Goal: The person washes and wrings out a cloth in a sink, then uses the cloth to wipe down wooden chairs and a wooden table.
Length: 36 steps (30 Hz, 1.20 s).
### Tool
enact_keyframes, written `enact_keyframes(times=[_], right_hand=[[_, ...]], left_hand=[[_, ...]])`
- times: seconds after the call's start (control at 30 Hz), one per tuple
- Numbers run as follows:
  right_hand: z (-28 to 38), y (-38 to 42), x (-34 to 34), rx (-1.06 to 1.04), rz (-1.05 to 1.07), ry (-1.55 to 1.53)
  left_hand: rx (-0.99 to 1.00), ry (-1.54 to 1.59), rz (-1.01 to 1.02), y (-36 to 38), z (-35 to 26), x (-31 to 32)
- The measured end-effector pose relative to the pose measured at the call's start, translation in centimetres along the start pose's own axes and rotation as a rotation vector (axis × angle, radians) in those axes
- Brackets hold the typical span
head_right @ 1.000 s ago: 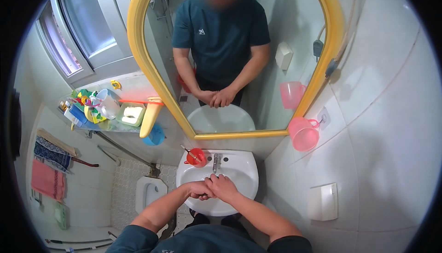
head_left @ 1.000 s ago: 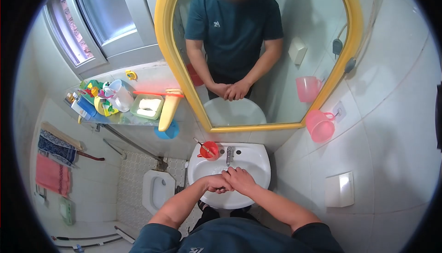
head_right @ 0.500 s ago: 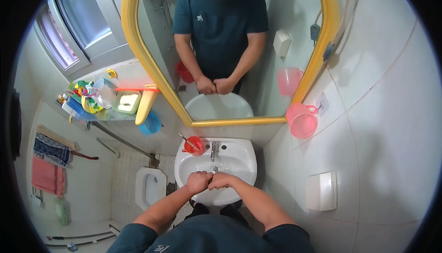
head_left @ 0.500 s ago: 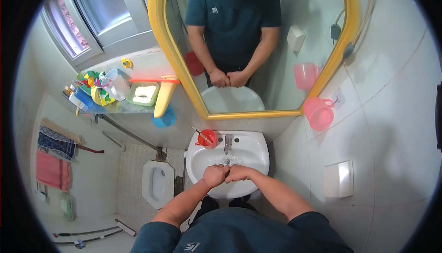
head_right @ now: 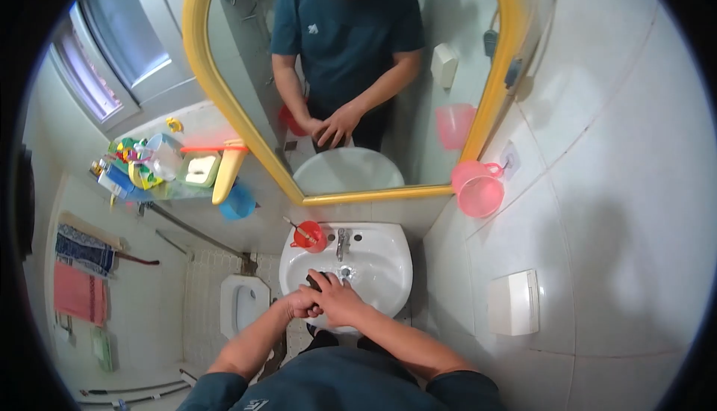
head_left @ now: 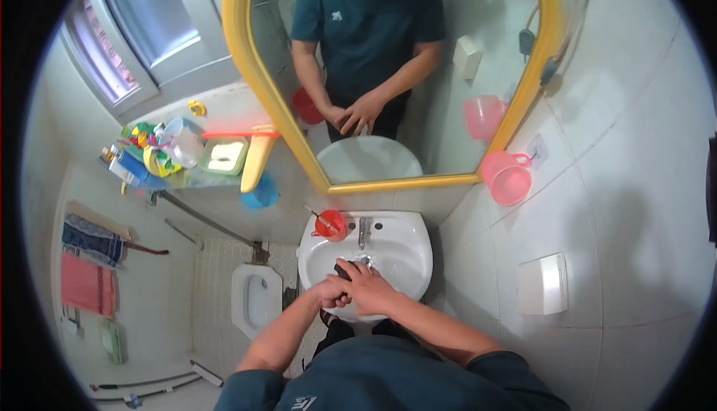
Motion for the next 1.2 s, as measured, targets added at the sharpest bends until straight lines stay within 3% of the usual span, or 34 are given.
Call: enact_keyframes(times=[0.07, 0.1, 0.13, 0.2, 0.27, 0.33, 0.4, 0.47, 0.5, 0.6, 0.7, 0.8, 0.83, 0.87, 0.9, 0.93, 0.97, 1.0, 1.03, 1.07, 1.13, 1.2], right_hand=[[-0.1, -0.6, 0.4, 0.013, 0.029, 0.126], [-0.6, -0.9, 0.9, -0.062, -0.092, 0.191], [-1.8, -1.3, 2.1, -0.035, -0.076, 0.247], [-3.6, -2.1, 3.4, 0.064, 0.007, 0.307], [-5.3, -3.2, 3.9, 0.232, 0.112, 0.304], [-5.4, -4.2, 3.3, 0.393, 0.230, 0.250], [-5.2, -4.6, 2.8, 0.472, 0.311, 0.198], [-6.5, -4.3, 4.3, 0.438, 0.258, 0.136], [-7.0, -3.9, 5.3, 0.398, 0.204, 0.079], [-7.1, -3.3, 4.4, 0.545, 0.267, -0.384], [-6.0, -2.7, 5.0, 0.858, 0.364, -1.061], [-5.0, -3.0, 7.4, 0.827, -0.035, -0.937], [-7.1, -3.1, 8.8, 0.705, -0.077, -0.449], [-9.4, -2.6, 10.7, 0.669, -0.047, -0.258], [-8.4, -2.3, 11.2, 0.925, -0.082, -0.504], [-10.6, -1.5, 13.5, 0.963, -0.170, -0.722], [-10.1, -2.1, 13.0, 0.793, -0.076, -0.282], [-7.1, -3.5, 11.2, 0.768, 0.051, -0.075], [-7.3, -3.9, 11.8, 0.718, 0.047, -0.250], [-6.4, -5.4, 12.6, 0.633, 0.069, -0.194], [-2.9, -7.8, 13.4, 0.455, 0.109, -0.079], [3.4, -10.9, 14.6, 0.237, 0.342, -0.113]], left_hand=[[-0.088, -0.236, 0.091, -0.5, 0.7, -2.0], [-0.087, -0.392, 0.063, 0.2, -0.3, -1.3], [-0.088, -0.542, 0.035, 0.4, -1.6, -0.3], [-0.134, -0.804, -0.099, -2.0, -1.9, -1.1], [0.042, -1.231, -0.316, 0.3, -5.1, 2.8], [0.125, -1.460, -0.498, -2.1, -4.2, 1.8], [0.064, -1.423, -0.613, 0.3, -5.2, 3.4], [0.462, -1.497, -0.673, -1.8, -3.0, 1.4], [0.534, -1.535, -0.636, -0.8, -3.0, 1.6], [0.691, -1.622, -0.536, 3.3, -4.9, 1.7], [1.002, -1.635, -0.598, 5.7, -4.3, -0.2], [1.132, -1.203, -1.169, 8.0, -1.8, -4.4], [0.763, -1.016, -0.988, 9.2, -0.7, -5.6], [0.521, -0.986, -0.853, 9.5, 0.7, -6.9], [0.289, -0.934, -0.715, 9.3, 2.0, -8.5], [0.072, -0.853, -0.574, 9.8, 3.7, -10.3], [0.129, -1.075, -0.701, 11.0, 5.7, -11.3], [0.168, -1.300, -0.814, 11.3, 8.4, -10.9], [0.210, -1.288, -0.895, 12.2, 10.1, -10.0], [0.253, -1.273, -0.976, 13.2, 11.9, -9.0], [0.391, -0.748, -1.097, 17.1, 14.0, -5.9], [0.471, -0.744, -1.437, 18.2, 16.9, -3.7]])
Point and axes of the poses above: each hand's wrist, its own y-axis away from the middle knuckle, its own x-axis out of the palm, z = x × y, the point moved 2 cm from there along -y, towards the middle knuckle, and after that the axes turned 2 degrees about -y, right-handed, at the moved point
